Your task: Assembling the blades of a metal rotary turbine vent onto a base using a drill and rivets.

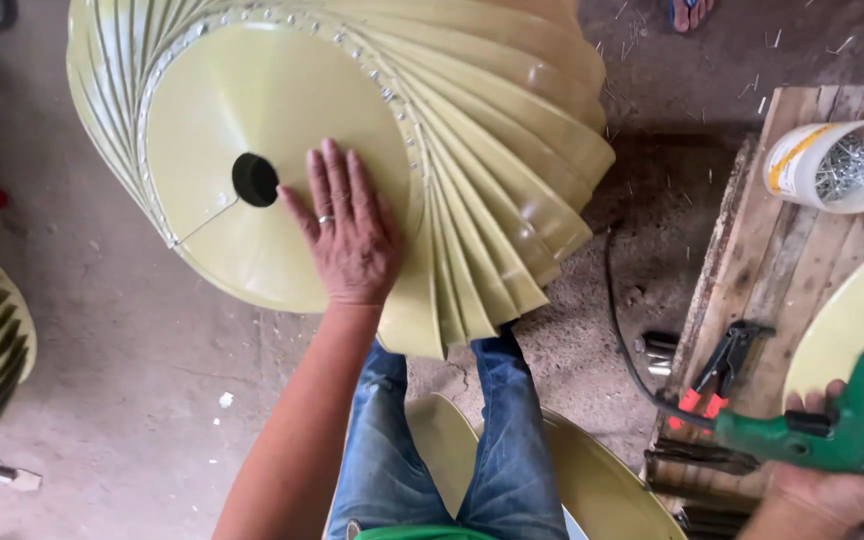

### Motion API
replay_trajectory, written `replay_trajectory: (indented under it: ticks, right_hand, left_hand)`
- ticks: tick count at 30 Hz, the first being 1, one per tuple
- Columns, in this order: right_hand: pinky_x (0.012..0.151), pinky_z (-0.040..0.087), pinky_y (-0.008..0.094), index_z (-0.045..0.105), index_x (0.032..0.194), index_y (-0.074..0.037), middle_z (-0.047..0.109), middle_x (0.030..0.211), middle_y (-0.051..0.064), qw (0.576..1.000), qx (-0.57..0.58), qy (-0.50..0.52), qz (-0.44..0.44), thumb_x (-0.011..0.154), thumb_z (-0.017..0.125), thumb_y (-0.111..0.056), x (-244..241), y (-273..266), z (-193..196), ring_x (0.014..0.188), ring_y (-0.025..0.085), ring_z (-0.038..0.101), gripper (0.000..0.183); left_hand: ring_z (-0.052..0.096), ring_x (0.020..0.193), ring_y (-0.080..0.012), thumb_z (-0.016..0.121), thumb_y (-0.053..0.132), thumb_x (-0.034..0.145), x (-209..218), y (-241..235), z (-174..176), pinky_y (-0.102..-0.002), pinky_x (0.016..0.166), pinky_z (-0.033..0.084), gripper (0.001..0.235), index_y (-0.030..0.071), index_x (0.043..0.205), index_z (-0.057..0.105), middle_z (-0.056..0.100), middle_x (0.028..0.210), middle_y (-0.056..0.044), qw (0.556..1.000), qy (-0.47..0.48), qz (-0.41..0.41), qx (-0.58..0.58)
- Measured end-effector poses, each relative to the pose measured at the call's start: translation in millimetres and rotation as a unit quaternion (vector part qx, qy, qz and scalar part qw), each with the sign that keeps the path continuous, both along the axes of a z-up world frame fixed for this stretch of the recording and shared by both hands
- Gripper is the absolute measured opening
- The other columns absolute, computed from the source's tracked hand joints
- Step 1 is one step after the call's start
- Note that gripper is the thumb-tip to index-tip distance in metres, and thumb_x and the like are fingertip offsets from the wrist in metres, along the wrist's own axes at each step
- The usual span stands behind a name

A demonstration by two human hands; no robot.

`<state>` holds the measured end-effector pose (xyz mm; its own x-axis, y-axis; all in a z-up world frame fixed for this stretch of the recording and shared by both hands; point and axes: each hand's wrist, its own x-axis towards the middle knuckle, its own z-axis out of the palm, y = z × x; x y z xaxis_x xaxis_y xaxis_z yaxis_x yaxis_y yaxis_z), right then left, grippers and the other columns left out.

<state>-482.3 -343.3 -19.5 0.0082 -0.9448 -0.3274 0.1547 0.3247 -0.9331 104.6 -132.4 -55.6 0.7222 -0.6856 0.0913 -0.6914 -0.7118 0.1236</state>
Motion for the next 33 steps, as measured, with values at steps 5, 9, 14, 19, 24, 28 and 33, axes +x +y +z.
replay_trajectory:
  ticks: [5, 9, 14, 19, 24, 28, 33]
  right_hand:
    - [0.091, 0.059, 0.051, 0.054, 0.144, 0.002, 0.070, 0.129, 0.016, 0.960, 0.060, 0.132, 0.239, 0.102, 0.062, -0.053, 73, -21, 95, 0.098, 0.029, 0.072, 0.070]
    - [0.091, 0.059, 0.038, 0.063, 0.128, 0.010, 0.074, 0.105, 0.019, 0.851, -0.032, 0.291, 0.437, 0.096, 0.070, -0.023, 273, -18, 178, 0.093, 0.025, 0.074, 0.046]
    - [0.091, 0.059, 0.029, 0.062, 0.129, 0.005, 0.074, 0.110, 0.012, 0.758, -0.188, 0.410, 0.470, 0.082, 0.081, -0.012, 435, 51, 232, 0.096, 0.017, 0.073, 0.054]
    - [0.082, 0.060, 0.033, 0.065, 0.123, 0.011, 0.075, 0.102, 0.019, 0.651, -0.280, 0.476, 0.520, 0.079, 0.085, -0.009, 484, 68, 238, 0.089, 0.022, 0.074, 0.051]
    - [0.084, 0.060, 0.031, 0.065, 0.124, 0.010, 0.075, 0.103, 0.018, 0.657, -0.269, 0.467, 0.526, 0.083, 0.084, -0.008, 485, 67, 229, 0.091, 0.020, 0.074, 0.049]
    - [0.080, 0.061, 0.031, 0.065, 0.123, 0.010, 0.075, 0.099, 0.019, 0.648, -0.250, 0.489, 0.527, 0.081, 0.084, -0.006, 493, 65, 229, 0.087, 0.021, 0.075, 0.049]
    - [0.080, 0.061, 0.032, 0.065, 0.122, 0.010, 0.075, 0.099, 0.018, 0.647, -0.236, 0.491, 0.533, 0.080, 0.084, -0.006, 505, 63, 235, 0.086, 0.021, 0.075, 0.048]
  left_hand:
    - [0.025, 0.159, -0.0356, 0.047, 0.021, 0.111, 4, 1, 3, -0.063, 0.127, 0.005, 0.054, -0.002, 0.159, 0.040, 0.032, 0.169, -0.020, 1.000, 0.022, -0.002, -0.017]
    - [0.025, 0.159, -0.0323, 0.045, 0.020, 0.111, 2, 0, 6, -0.063, 0.128, 0.006, 0.054, -0.001, 0.160, 0.039, 0.031, 0.169, -0.017, 0.998, 0.052, -0.004, -0.043]
    - [0.024, 0.159, -0.0310, 0.044, 0.020, 0.109, 5, 3, 12, -0.063, 0.128, 0.006, 0.056, -0.001, 0.161, 0.038, 0.030, 0.170, -0.016, 0.996, 0.075, -0.009, -0.055]
    - [0.023, 0.161, -0.0287, 0.043, 0.018, 0.108, 5, 3, 16, -0.062, 0.129, 0.007, 0.058, 0.000, 0.163, 0.037, 0.028, 0.172, -0.015, 0.995, 0.086, -0.011, -0.041]
    - [0.022, 0.161, -0.0288, 0.042, 0.018, 0.108, 3, 4, 13, -0.063, 0.128, 0.008, 0.059, -0.001, 0.163, 0.037, 0.028, 0.172, -0.014, 0.993, 0.106, -0.013, -0.056]
    - [0.022, 0.161, -0.0282, 0.042, 0.018, 0.107, 6, 5, 16, -0.063, 0.128, 0.008, 0.060, 0.000, 0.163, 0.037, 0.027, 0.172, -0.013, 0.994, 0.101, -0.014, -0.038]
    - [0.021, 0.161, -0.0284, 0.042, 0.019, 0.107, 3, 3, 13, -0.063, 0.128, 0.008, 0.059, 0.000, 0.163, 0.037, 0.027, 0.172, -0.013, 0.994, 0.102, -0.016, -0.037]
